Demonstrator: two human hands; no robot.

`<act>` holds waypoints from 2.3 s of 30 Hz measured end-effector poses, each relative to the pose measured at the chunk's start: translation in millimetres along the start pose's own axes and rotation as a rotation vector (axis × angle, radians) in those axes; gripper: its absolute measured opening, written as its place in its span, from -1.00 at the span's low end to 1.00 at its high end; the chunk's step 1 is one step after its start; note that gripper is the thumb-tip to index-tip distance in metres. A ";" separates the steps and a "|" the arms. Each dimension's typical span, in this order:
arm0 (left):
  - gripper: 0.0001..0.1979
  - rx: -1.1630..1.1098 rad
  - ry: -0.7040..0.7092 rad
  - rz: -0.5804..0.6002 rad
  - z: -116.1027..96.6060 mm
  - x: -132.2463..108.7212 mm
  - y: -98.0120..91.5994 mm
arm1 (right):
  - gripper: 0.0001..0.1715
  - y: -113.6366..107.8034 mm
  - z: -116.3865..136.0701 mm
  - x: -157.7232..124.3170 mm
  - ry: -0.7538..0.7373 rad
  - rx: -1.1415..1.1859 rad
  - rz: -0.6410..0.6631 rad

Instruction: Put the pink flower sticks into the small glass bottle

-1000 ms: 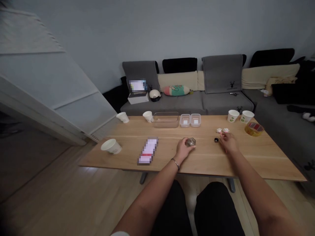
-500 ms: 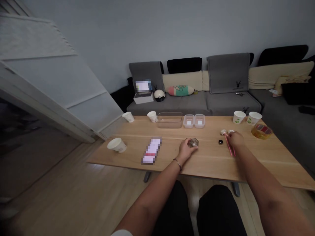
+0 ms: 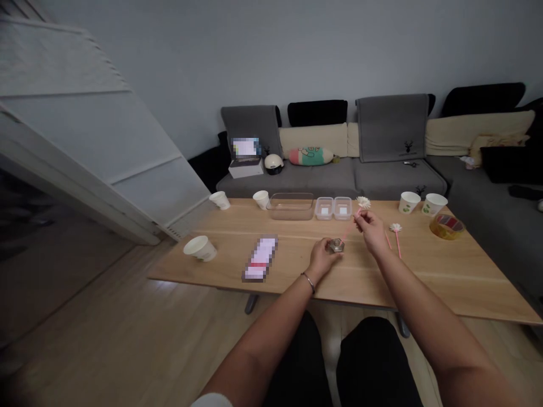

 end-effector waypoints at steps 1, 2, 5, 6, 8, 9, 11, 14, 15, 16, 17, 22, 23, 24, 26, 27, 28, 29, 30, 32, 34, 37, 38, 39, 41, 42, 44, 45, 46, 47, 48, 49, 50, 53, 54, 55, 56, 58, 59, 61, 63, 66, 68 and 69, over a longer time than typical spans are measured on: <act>-0.54 0.002 -0.001 0.001 -0.6 -0.4 -0.4 | -0.55 4.5 1.0 -3.2 -0.025 -0.006 -0.009; -0.54 0.003 -0.003 0.001 -0.9 -0.8 -0.8 | -0.56 7.7 1.6 -5.7 -0.047 -0.016 -0.021; -0.54 -0.003 -0.002 -0.005 -0.2 -1.4 -1.5 | -0.54 12.9 2.2 -9.1 -0.085 -0.082 -0.041; -0.54 -0.005 0.001 -0.007 0.4 -1.5 -1.5 | -0.53 13.9 2.0 -9.3 -0.090 -0.106 -0.037; -0.53 -0.006 0.008 -0.011 1.9 -1.3 -1.1 | -0.54 16.0 0.4 -9.1 -0.101 -0.148 -0.017; -0.53 -0.004 0.012 -0.012 2.6 -1.2 -0.7 | -0.55 17.4 -1.0 -8.9 -0.111 -0.167 -0.002; -0.53 0.003 0.018 -0.011 3.9 -0.8 0.2 | -0.56 21.5 -5.6 -8.2 -0.131 -0.216 0.047; -0.53 0.006 0.020 -0.006 6.3 -0.3 2.5 | -0.57 31.3 -16.3 -7.3 -0.143 -0.353 0.156; -0.53 0.000 0.022 -0.003 7.4 -0.2 3.6 | -0.58 34.8 -20.3 -7.0 -0.141 -0.414 0.181; -0.53 -0.008 0.025 0.000 8.7 0.0 4.6 | -0.61 37.9 -24.3 -6.6 -0.139 -0.471 0.194; -0.54 -0.018 0.030 0.003 9.9 0.0 5.7 | -0.63 40.2 -27.9 -6.1 -0.136 -0.517 0.195; -0.56 -0.036 0.011 -0.007 12.9 -1.1 6.8 | -0.61 25.1 -36.9 2.9 -0.112 -0.585 0.126; -0.56 -0.034 0.003 -0.011 12.4 -1.4 6.0 | -0.63 15.0 -37.3 6.4 -0.106 -0.589 0.110; -0.56 -0.034 -0.004 -0.014 11.6 -1.7 5.0 | -0.66 2.4 -37.9 10.4 -0.091 -0.600 0.080; -0.56 -0.040 -0.011 -0.016 9.8 -1.9 2.5 | -0.66 -27.8 -40.6 19.1 -0.037 -0.637 -0.009; -0.57 -0.044 -0.012 -0.015 8.9 -1.9 1.2 | -0.68 -44.6 -43.3 23.4 0.037 -0.702 -0.135; -0.57 -0.047 -0.015 -0.014 8.1 -1.8 0.1 | -0.71 -60.9 -46.9 27.2 0.128 -0.771 -0.253; -0.57 -0.047 -0.018 -0.011 7.4 -1.6 -1.0 | -0.73 -75.4 -51.1 30.6 0.210 -0.834 -0.329; -0.57 -0.045 -0.021 -0.008 6.7 -1.5 -1.9 | -0.74 -87.7 -55.8 33.4 0.286 -0.901 -0.364; -0.56 -0.042 -0.031 -0.003 5.8 -1.3 -3.4 | -0.72 -104.3 -65.3 37.8 0.392 -1.011 -0.358; -0.55 -0.037 -0.038 -0.002 5.3 -1.2 -4.3 | -0.74 -111.7 -73.2 40.3 0.449 -1.065 -0.312; -0.54 -0.031 -0.032 0.000 5.7 -1.3 -4.5 | -0.87 -114.3 -79.3 40.3 0.504 -0.966 -0.338; -0.54 -0.030 -0.028 -0.001 6.2 -1.3 -4.3 | -0.87 -114.7 -79.5 39.5 0.513 -0.898 -0.364; -0.53 -0.030 -0.026 -0.003 6.7 -1.4 -3.9 | -0.82 -115.1 -78.6 38.5 0.520 -0.827 -0.389; -0.52 -0.028 -0.025 -0.008 7.7 -1.5 -3.2 | -0.72 -115.5 -73.7 36.9 0.505 -0.689 -0.417; -0.52 -0.026 -0.023 -0.011 8.0 -1.5 -2.8 | -0.69 -114.8 -69.5 36.4 0.481 -0.622 -0.417; -0.52 -0.025 -0.019 -0.017 8.3 -1.6 -2.4 | -0.68 -109.9 -58.1 36.2 0.426 -0.497 -0.406; -0.52 -0.027 -0.017 -0.021 8.3 -1.5 -2.4 | -0.69 -105.0 -51.2 36.1 0.391 -0.423 -0.391; -0.53 -0.032 -0.014 -0.023 8.1 -1.5 -2.4 | -0.70 -98.2 -43.5 35.7 0.347 -0.326 -0.365; -0.54 -0.038 -0.012 -0.024 7.9 -1.5 -2.3 | -0.70 -89.8 -35.4 34.5 0.299 -0.221 -0.332; -0.54 -0.043 -0.012 -0.024 7.6 -1.6 -2.3 | -0.69 -80.0 -26.9 32.3 0.238 -0.083 -0.291; -0.55 -0.047 -0.013 -0.025 7.4 -1.7 -2.2 | -0.66 -69.3 -18.3 29.0 0.172 0.051 -0.247; -0.55 -0.050 -0.013 -0.027 7.2 -1.9 -2.0 | -0.63 -58.3 -10.0 24.7 0.115 0.143 -0.208; -0.55 -0.049 -0.017 -0.038 7.1 -2.6 -0.8 | -0.60 -28.3 9.9 8.8 -0.008 0.214 -0.148; -0.56 -0.050 -0.017 -0.039 7.3 -2.9 -0.1 | -0.60 -20.4 14.0 4.0 -0.036 0.206 -0.139; -0.56 -0.052 -0.018 -0.039 7.6 -3.0 0.8 | -0.59 -13.8 16.7 0.0 -0.057 0.193 -0.132; -0.56 -0.054 -0.019 -0.038 8.0 -3.2 1.7 | -0.59 -8.2 17.9 -3.1 -0.072 0.180 -0.124; -0.57 -0.056 -0.022 -0.034 8.7 -3.4 3.6 | -0.58 0.5 16.8 -6.7 -0.085 0.161 -0.102; -0.57 -0.056 -0.023 -0.032 8.9 -3.5 4.4 | -0.58 3.9 15.1 -7.6 -0.086 0.157 -0.094; -0.57 -0.061 -0.025 -0.029 9.1 -3.9 5.7 | -0.56 9.8 10.6 -8.4 -0.084 0.150 -0.087; -0.56 -0.069 -0.025 -0.032 8.9 -4.3 6.3 | -0.53 14.9 6.2 -9.3 -0.082 0.137 -0.085; -0.55 -0.073 -0.022 -0.041 8.6 -4.7 6.1 | -0.51 21.3 -0.3 -12.3 -0.067 0.107 -0.064; -0.54 -0.069 -0.018 -0.038 8.6 -4.4 5.7 | -0.51 24.9 -5.2 -15.1 -0.052 0.081 -0.042; -0.54 -0.065 -0.015 -0.034 8.5 -4.2 5.5 | -0.50 26.5 -8.1 -16.6 -0.045 0.067 -0.030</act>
Point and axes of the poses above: each hand's wrist, its own x-axis towards the middle knuckle, its own y-axis out of the palm, z = x × y, the point moved 1 cm from there along x, towards the middle knuckle, and after that the axes turned 10 degrees about y, right-handed, at the moved point
